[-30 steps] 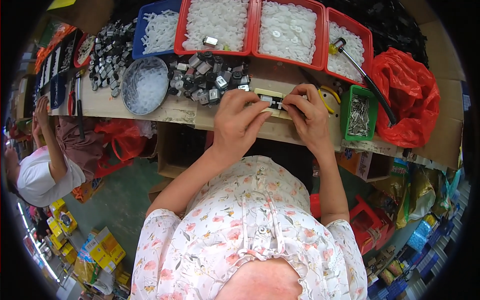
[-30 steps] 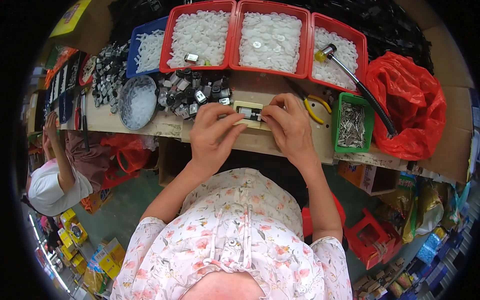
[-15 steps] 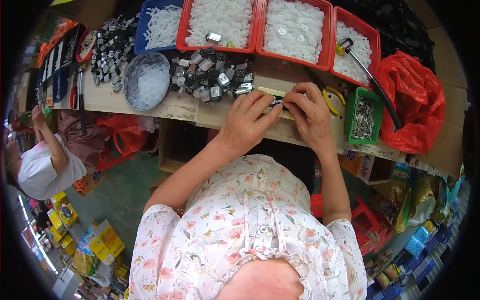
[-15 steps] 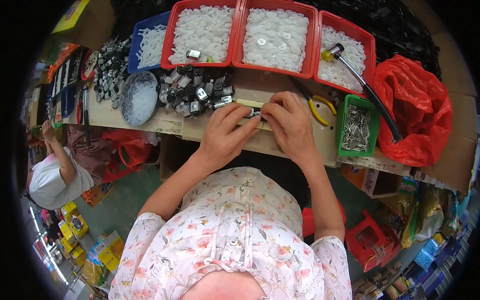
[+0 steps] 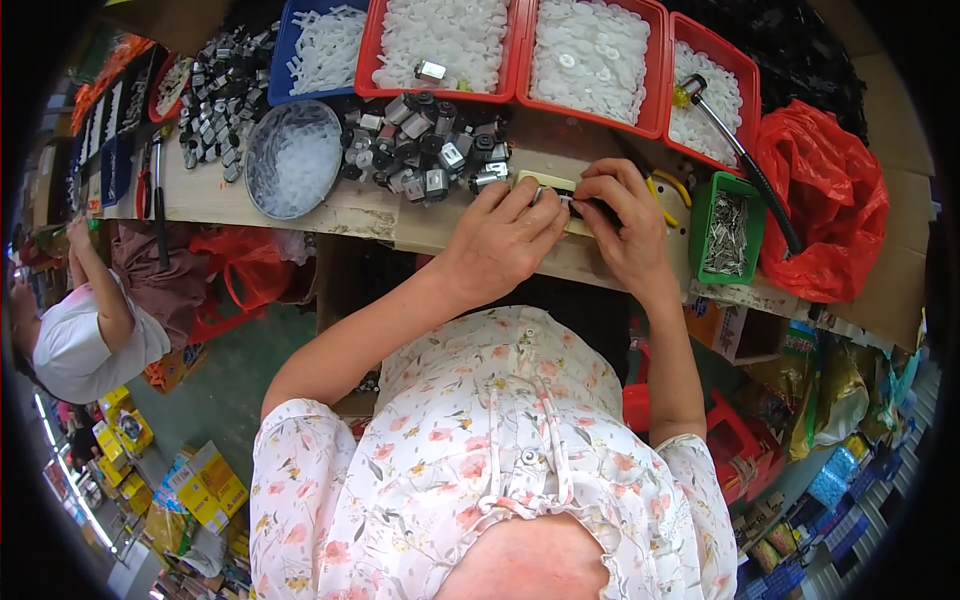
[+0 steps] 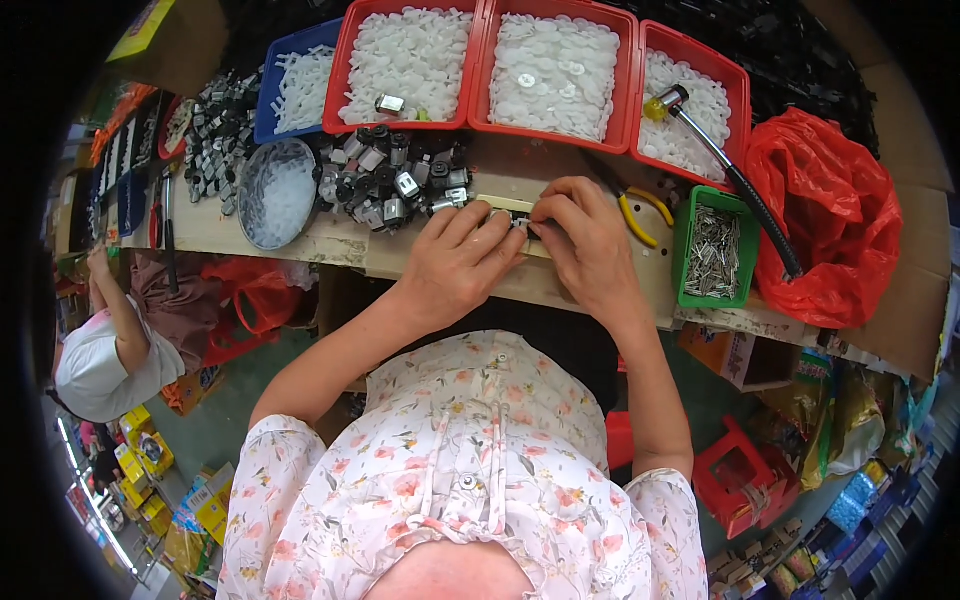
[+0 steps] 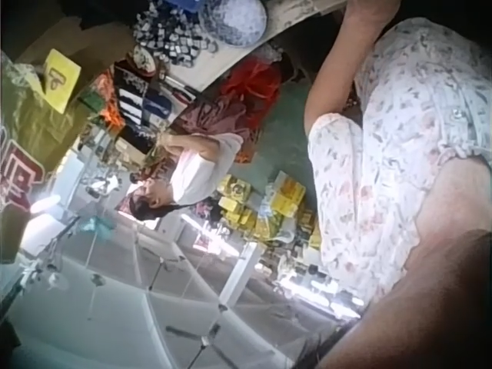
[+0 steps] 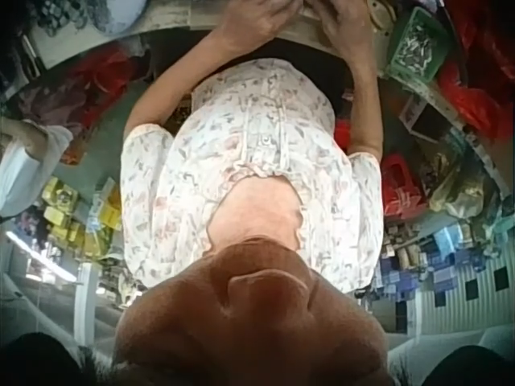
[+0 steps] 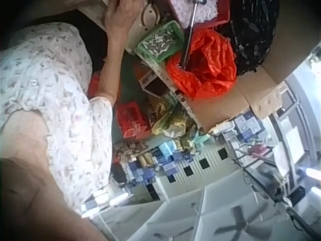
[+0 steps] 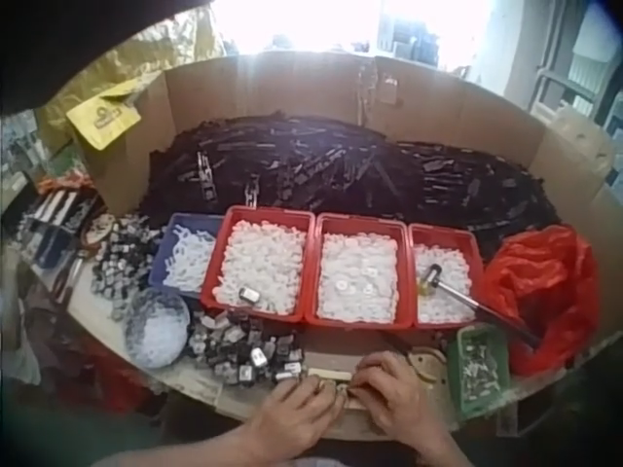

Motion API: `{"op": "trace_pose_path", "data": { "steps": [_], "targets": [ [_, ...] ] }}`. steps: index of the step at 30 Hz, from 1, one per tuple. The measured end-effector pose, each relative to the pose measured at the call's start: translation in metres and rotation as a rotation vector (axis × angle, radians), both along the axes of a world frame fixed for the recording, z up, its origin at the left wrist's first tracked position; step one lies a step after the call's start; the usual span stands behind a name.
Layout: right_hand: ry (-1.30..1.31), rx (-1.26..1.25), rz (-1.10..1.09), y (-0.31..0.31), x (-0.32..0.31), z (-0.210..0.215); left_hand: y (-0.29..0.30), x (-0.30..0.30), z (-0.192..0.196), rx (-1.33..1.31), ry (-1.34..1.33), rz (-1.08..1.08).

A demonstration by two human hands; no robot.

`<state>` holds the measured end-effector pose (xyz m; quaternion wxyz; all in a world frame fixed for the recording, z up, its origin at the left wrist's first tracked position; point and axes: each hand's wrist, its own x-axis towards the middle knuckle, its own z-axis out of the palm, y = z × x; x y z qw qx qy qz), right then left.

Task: Assembling small electronic components using various parts from bins and basic tools.

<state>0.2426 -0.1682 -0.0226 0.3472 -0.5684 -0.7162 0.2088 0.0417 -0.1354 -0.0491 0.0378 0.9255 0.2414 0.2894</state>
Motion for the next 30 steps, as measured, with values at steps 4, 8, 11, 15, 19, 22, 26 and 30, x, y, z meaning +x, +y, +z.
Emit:
{"op": "trace_pose_path", "data": {
  "steps": [4,8,11,15,19,22,26,30],
  "targets": [
    [-0.068,0.115,-0.188,-0.015,0.031,0.024,0.002,-0.002,0.009,-0.027,0.081,-0.029],
    [-0.239,0.107,-0.449,-0.04,0.093,0.028,0.016,0.004,0.031,-0.236,0.053,-0.072],
    [-0.43,0.032,-0.545,-0.052,0.115,0.015,0.043,0.018,0.038,-0.223,-0.11,-0.072],
    [-0.404,-0.055,-0.537,-0.049,0.119,0.011,0.088,0.044,0.04,-0.178,-0.095,-0.001],
    [-0.377,-0.067,-0.513,-0.046,0.126,0.007,0.121,0.076,0.029,-0.133,-0.028,0.015],
    [-0.338,-0.02,-0.505,-0.046,0.129,0.005,0.127,0.095,0.023,-0.098,-0.176,-0.084],
    [-0.332,-0.006,-0.534,-0.047,0.129,0.006,0.132,0.109,0.024,-0.066,-0.085,-0.134],
    [-0.322,0.021,-0.526,-0.047,0.127,0.003,0.138,0.111,0.028,0.092,0.045,-0.218]
  ]
}}
